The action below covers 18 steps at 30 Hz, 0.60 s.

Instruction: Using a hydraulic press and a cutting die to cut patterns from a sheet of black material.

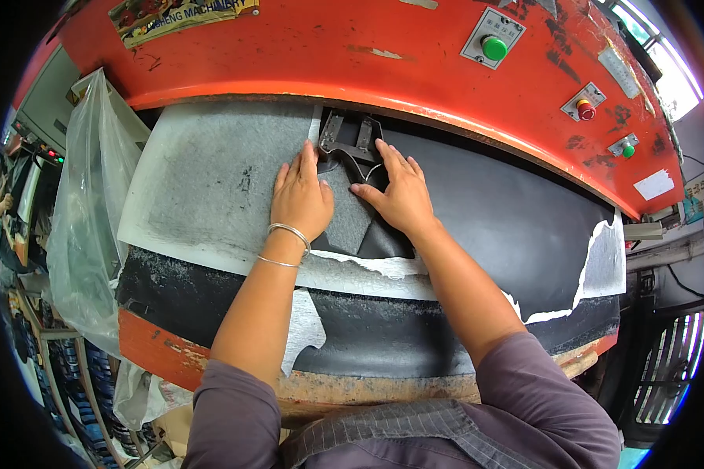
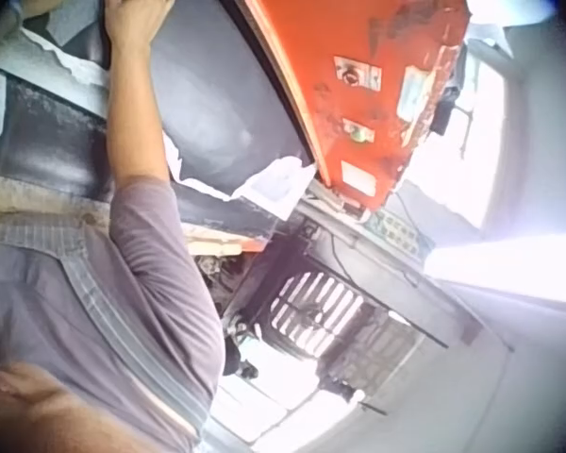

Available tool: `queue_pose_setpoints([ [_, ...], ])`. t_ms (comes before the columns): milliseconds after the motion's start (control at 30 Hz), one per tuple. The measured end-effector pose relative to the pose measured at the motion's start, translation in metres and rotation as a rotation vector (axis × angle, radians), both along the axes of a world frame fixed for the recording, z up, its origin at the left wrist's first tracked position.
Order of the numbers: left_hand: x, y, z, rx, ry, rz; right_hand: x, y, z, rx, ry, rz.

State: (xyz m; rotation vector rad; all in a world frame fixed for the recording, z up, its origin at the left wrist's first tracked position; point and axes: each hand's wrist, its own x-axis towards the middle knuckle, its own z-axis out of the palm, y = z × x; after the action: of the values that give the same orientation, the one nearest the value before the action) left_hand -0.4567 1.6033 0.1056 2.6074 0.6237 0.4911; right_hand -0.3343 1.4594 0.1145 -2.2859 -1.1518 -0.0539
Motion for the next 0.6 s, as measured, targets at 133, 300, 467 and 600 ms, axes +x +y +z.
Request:
queue_pose_setpoints([
  [133,-0.001,-0.002,0.006,-0.006,0.068,-0.005,-0.002,-0.001,0.003,-0.016,0.024,-0.017],
  [300,0.009,0.001,0.008,-0.012,0.100,0.005,0.003,-0.001,0.012,-0.048,0.052,-0.016],
  [467,0.003,0.014,0.002,-0.158,-0.238,0.146,0.000,-0.055,0.025,0.137,0.147,0.043],
  [600,0.042,-0.030,0.043,-0.462,-0.355,-0.083,0.072,-0.174,0.053,0.842,0.056,-0.184],
])
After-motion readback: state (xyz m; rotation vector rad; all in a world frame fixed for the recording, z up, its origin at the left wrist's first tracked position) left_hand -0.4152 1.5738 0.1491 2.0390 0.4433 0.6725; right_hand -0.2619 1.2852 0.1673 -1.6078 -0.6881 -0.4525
